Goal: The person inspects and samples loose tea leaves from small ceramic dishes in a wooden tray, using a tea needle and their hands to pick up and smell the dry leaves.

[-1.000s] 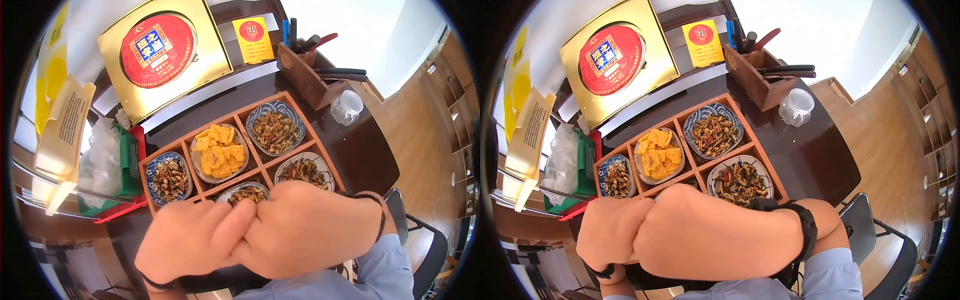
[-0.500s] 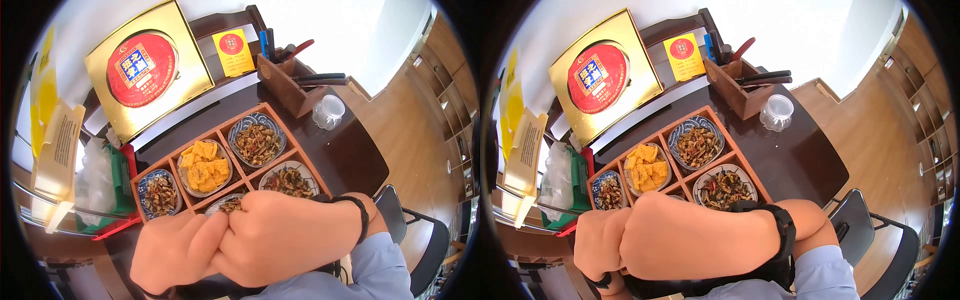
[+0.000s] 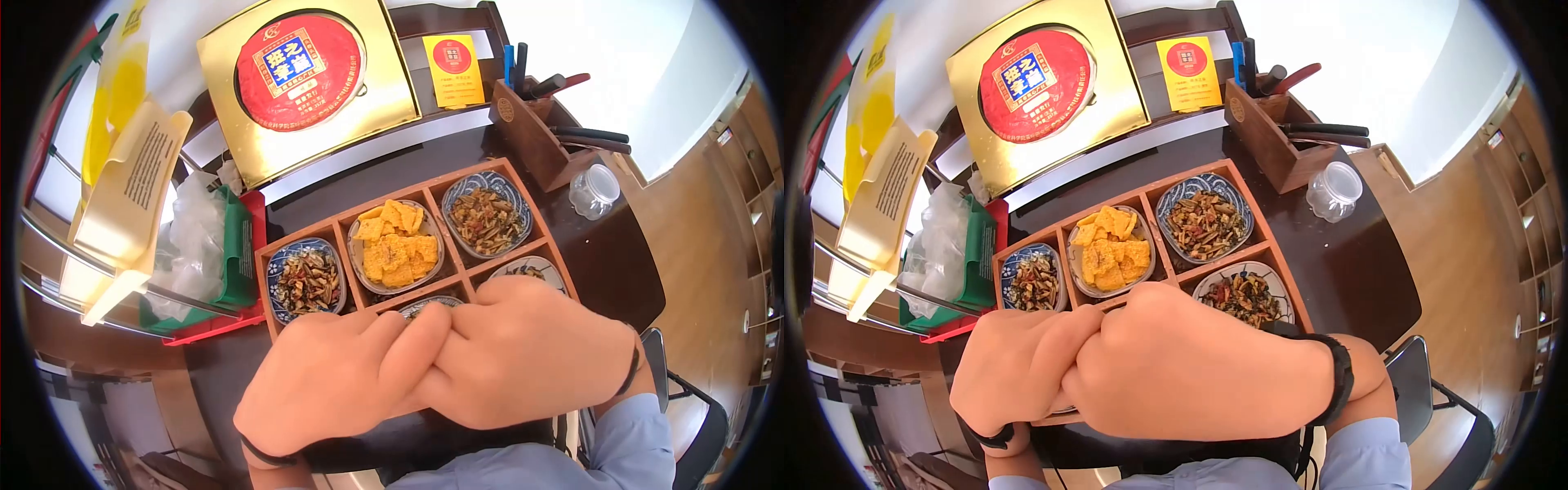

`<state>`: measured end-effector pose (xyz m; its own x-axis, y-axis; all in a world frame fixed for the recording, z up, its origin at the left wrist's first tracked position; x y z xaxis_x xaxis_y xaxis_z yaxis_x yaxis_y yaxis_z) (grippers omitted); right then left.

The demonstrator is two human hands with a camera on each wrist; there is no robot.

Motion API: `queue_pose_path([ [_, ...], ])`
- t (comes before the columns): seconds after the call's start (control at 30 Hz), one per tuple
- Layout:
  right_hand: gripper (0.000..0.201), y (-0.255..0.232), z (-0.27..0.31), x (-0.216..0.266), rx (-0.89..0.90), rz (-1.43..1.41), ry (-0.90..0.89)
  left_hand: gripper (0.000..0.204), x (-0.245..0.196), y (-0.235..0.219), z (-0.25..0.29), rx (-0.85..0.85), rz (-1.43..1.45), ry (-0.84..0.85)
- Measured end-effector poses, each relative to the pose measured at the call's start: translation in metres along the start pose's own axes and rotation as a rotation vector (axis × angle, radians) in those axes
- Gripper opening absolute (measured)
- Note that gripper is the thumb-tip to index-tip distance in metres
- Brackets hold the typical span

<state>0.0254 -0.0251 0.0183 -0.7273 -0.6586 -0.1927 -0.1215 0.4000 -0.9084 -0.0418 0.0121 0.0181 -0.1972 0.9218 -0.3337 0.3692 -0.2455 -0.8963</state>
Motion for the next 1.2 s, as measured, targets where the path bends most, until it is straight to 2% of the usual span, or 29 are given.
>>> queue_pose_path([
  [0.13,0.009,-0.011,0.001,0.002,-0.017,0.053,-0.013,0.038,-0.004,-0.001,0.002,-0.047,0.003,0.027],
  [0.2,0.008,0.003,0.0,0.002,-0.006,0.057,0.003,0.038,-0.005,-0.003,0.002,-0.068,0.0,0.033],
  [0.27,0.008,0.007,0.0,-0.001,0.003,0.07,0.022,0.035,0.007,0.003,-0.002,0.032,0.078,-0.149],
  [0.3,0.008,0.006,0.0,-0.003,0.016,0.061,0.02,0.035,0.008,0.004,-0.002,0.033,0.078,-0.147],
  [0.37,0.008,0.0,-0.001,-0.004,0.029,0.052,0.018,0.042,0.001,0.001,-0.002,-0.015,0.033,-0.008],
  [0.43,0.008,-0.01,0.001,-0.001,-0.029,0.051,-0.016,0.042,-0.002,-0.001,0.0,-0.04,0.025,0.005],
  [0.5,0.008,-0.002,0.0,0.0,-0.001,0.03,0.007,0.043,-0.005,-0.003,0.0,-0.066,0.016,0.021],
  [0.57,0.007,0.007,0.0,-0.001,0.024,0.015,0.032,0.033,0.007,0.003,-0.002,0.019,0.06,-0.168],
  [0.67,0.006,0.006,-0.001,-0.006,-0.02,0.058,0.051,0.032,0.007,0.003,-0.004,0.015,0.096,-0.18],
  [0.7,0.007,-0.001,-0.001,-0.005,-0.006,0.05,0.029,0.032,0.006,0.004,-0.004,0.017,0.096,-0.18],
  [0.77,0.007,-0.003,-0.001,-0.004,0.013,0.038,0.008,0.03,0.002,-0.001,-0.003,-0.088,0.132,-0.154],
  [0.9,0.007,0.004,-0.001,-0.005,-0.055,0.049,0.055,0.032,0.007,0.0,-0.003,-0.01,0.122,-0.183],
  [1.0,0.007,-0.004,-0.001,-0.006,-0.048,0.016,0.05,0.033,0.007,0.001,-0.003,-0.017,0.116,-0.18],
  [1.07,0.008,-0.007,0.0,-0.003,-0.022,0.014,0.02,0.035,-0.001,-0.001,-0.003,-0.05,0.087,-0.117],
  [1.13,0.007,-0.013,0.002,0.001,-0.081,0.068,0.016,0.035,-0.003,-0.003,-0.002,-0.077,0.081,-0.099],
  [1.2,0.007,0.0,-0.001,-0.001,-0.057,0.037,0.042,0.035,-0.003,-0.007,-0.002,-0.105,0.069,-0.077],
])
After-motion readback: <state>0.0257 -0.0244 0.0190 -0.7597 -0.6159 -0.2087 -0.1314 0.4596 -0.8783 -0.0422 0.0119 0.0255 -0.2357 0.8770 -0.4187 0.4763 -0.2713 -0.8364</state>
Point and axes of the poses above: each hand's wrist, its own z-axis away from the middle knuckle, its own y-axis out of the palm, x = y × z, the point moved 7 cm from there along -z, towards the middle knuckle, and after that the axes turned 13 degrees about z, right-handed, at the moved point
